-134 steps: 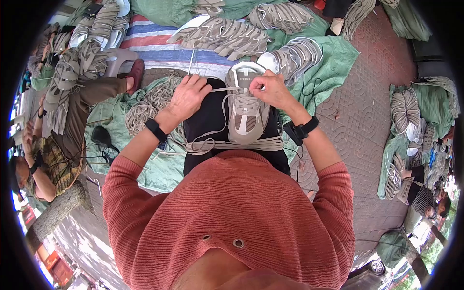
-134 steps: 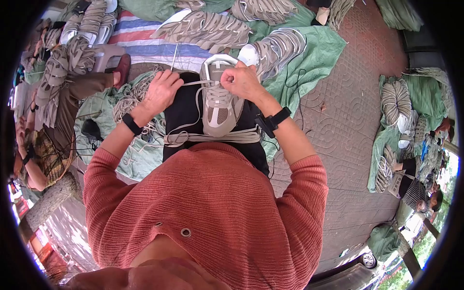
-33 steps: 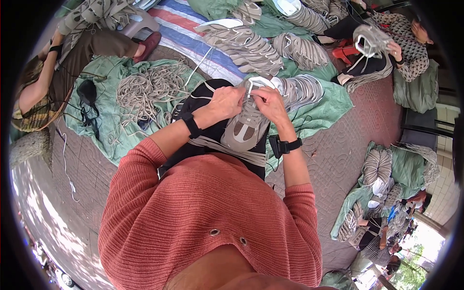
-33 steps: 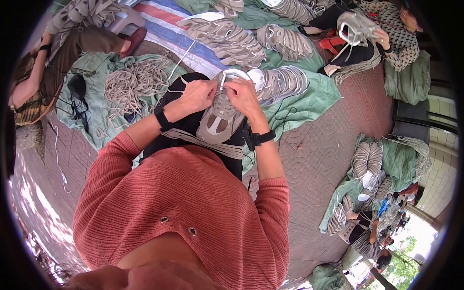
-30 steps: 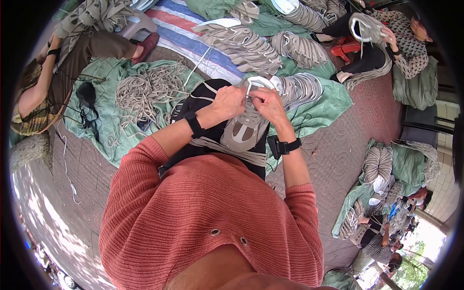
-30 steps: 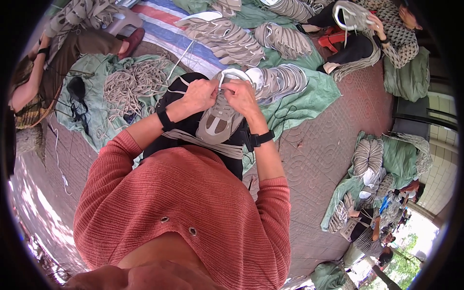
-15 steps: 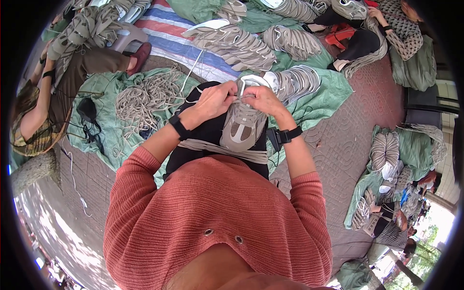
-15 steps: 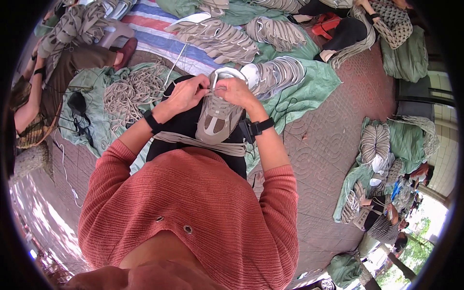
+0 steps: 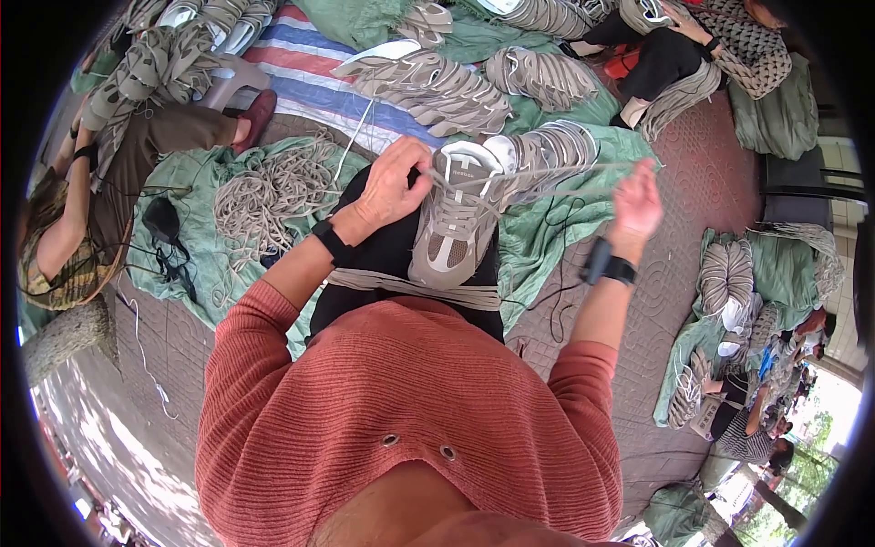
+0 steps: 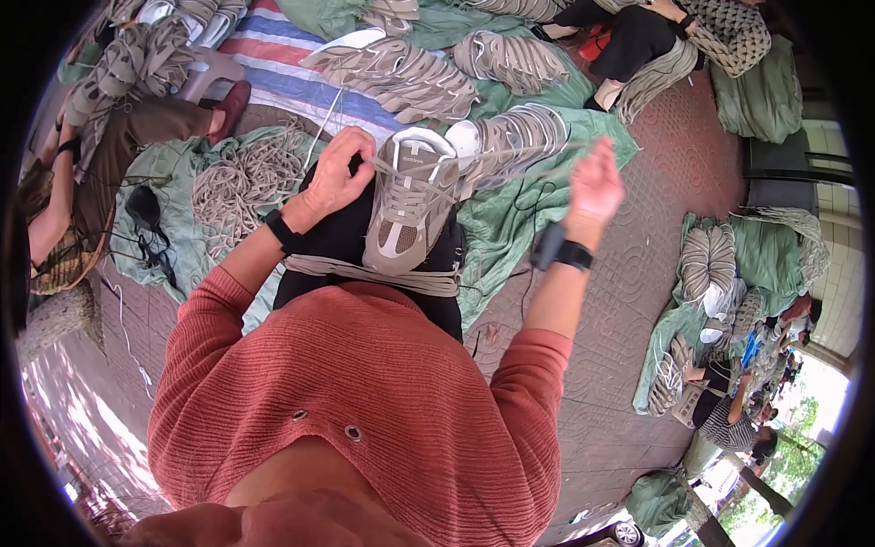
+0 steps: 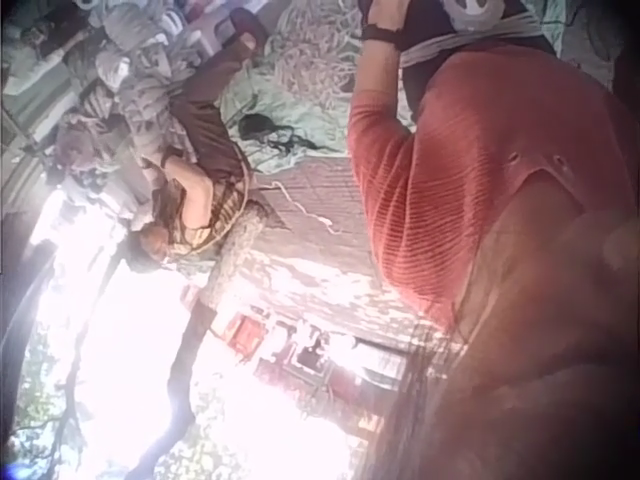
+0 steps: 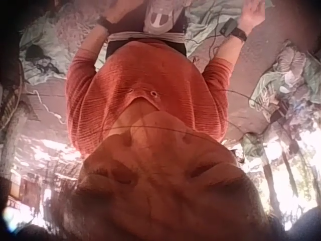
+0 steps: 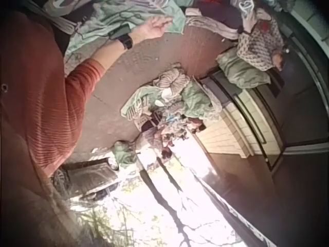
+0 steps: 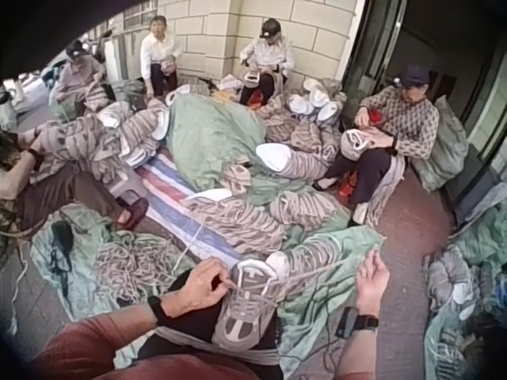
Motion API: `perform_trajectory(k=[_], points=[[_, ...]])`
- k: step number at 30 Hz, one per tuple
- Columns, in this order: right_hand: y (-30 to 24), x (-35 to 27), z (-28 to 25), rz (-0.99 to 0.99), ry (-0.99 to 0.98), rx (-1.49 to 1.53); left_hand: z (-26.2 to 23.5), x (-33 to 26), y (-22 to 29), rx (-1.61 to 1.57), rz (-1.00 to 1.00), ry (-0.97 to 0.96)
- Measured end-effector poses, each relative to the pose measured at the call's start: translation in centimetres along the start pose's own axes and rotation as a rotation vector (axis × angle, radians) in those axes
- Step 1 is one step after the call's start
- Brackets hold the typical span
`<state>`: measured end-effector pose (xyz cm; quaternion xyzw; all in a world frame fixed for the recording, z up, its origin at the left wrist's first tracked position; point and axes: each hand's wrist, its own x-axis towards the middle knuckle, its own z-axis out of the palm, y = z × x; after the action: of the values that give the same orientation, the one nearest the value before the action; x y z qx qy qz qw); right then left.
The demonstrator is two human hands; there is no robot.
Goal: The person is threading and lacing together components of athletic shoes while seated on the floor.
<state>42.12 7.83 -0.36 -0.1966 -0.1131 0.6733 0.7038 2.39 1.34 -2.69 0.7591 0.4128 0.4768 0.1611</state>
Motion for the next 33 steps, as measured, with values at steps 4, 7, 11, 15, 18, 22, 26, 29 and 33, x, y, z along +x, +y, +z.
perform_trajectory(k=[4, 7, 11, 15, 18, 22, 26, 29, 33], points=[[-13.6, -3.5, -6.9, -0.352, -0.134, -0.021, 2.1, -0.3, -0.6, -0.350, -0.172, -0.238], [-14.0, -5.9, -7.5, -0.224, 0.282, -0.136, 1.9, -0.3, -0.4, -0.261, -0.234, -0.281], [-4.1, -6.9, -5.1, -0.070, 0.663, -0.830, 2.3, 1.0, -0.2, 0.032, 0.038, -0.322], [6.7, -7.7, -2.9, 0.414, 0.244, -1.251, 4.2, 2.1, 0.2, 0.213, 0.102, -0.481], [13.1, -8.3, -0.4, 0.341, -0.152, -1.300, 4.8, 2.1, -0.6, -0.003, -0.102, -0.452], [15.6, -8.0, 0.9, -0.003, -0.305, -1.441, -0.8, 1.8, -2.7, -0.858, -0.818, 0.026], [15.2, -8.3, 1.3, 0.141, -0.317, -1.555, -11.2, -3.1, -9.0, -0.857, -1.105, 0.306], [15.4, -8.8, 0.4, 0.419, -0.365, -1.457, -13.9, -1.6, -6.1, 0.135, -1.232, -0.348], [15.6, -8.7, 0.8, 0.415, -0.349, -1.494, -12.3, 0.1, -1.7, 0.921, -0.714, -0.800]])
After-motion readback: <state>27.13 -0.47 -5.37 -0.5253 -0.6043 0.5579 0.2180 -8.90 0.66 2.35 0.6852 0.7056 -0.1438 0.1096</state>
